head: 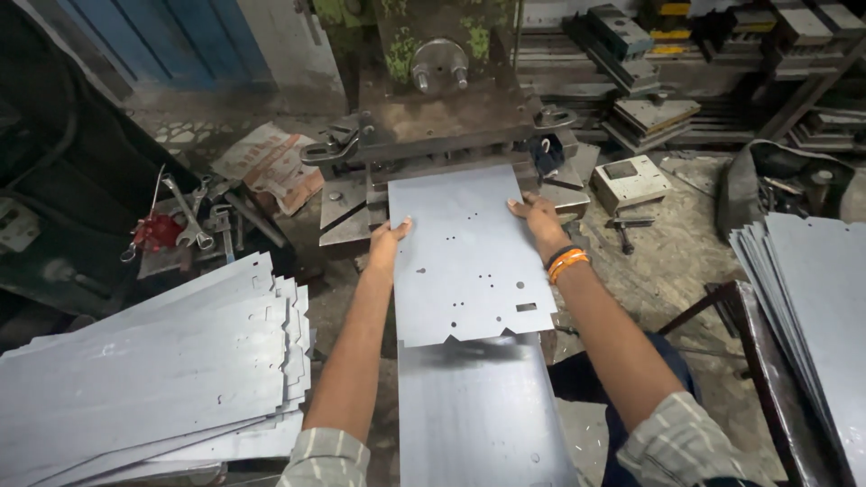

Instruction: Feeding metal plates into a stamping press machine and stacking them.

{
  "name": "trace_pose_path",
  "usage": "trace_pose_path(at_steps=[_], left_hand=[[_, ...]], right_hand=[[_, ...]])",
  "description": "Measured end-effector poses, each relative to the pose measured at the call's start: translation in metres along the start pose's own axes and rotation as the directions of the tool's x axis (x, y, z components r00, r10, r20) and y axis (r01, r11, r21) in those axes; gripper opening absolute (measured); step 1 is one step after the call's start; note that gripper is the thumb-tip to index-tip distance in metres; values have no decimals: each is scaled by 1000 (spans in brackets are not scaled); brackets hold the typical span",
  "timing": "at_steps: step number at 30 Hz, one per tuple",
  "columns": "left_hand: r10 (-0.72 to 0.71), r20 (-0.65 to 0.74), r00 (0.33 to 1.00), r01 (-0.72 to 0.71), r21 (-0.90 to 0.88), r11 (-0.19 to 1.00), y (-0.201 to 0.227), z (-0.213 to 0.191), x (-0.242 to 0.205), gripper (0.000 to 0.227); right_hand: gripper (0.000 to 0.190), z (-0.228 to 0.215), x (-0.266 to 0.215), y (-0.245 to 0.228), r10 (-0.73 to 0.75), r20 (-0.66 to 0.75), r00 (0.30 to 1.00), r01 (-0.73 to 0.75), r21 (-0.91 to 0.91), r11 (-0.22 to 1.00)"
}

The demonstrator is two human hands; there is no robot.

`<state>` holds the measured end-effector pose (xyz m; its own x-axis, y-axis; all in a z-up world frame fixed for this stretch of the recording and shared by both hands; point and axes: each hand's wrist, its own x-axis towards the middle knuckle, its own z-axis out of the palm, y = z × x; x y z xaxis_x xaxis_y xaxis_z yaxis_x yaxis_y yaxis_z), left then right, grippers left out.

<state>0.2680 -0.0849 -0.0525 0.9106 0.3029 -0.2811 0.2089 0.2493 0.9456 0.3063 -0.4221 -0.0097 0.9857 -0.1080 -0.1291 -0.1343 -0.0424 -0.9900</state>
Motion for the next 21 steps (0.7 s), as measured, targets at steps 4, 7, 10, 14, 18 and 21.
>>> trace_pose_path(at_steps=[4,7,10,14,18,21], left_hand=[[18,35,999,-14,-112,994,10,-1,-25,46],[21,45,999,-20,-28,999,-15,-17,-27,61],[96,56,994,-104,168,980,-55,-60,-104,77],[-88,124,988,81,54,995,-5,-35,-252,96],[-158,35,987,145,247,958,-45,-60,-309,85],[-216,38,976,218,-102,971,-30,-64,-383,67]], right_hand=[[57,8,-41,-28,-58,35,998,56,54,997],[58,-5,-38,1,-41,17,999,40,56,998],[58,-13,-111,1,45,23,999,-45,0,999],[66,-33,-218,1,174,42,984,-176,73,982],[59,-47,-324,-17,222,33,974,-223,268,937],[59,-63,-370,-13,158,134,978,-195,337,921]])
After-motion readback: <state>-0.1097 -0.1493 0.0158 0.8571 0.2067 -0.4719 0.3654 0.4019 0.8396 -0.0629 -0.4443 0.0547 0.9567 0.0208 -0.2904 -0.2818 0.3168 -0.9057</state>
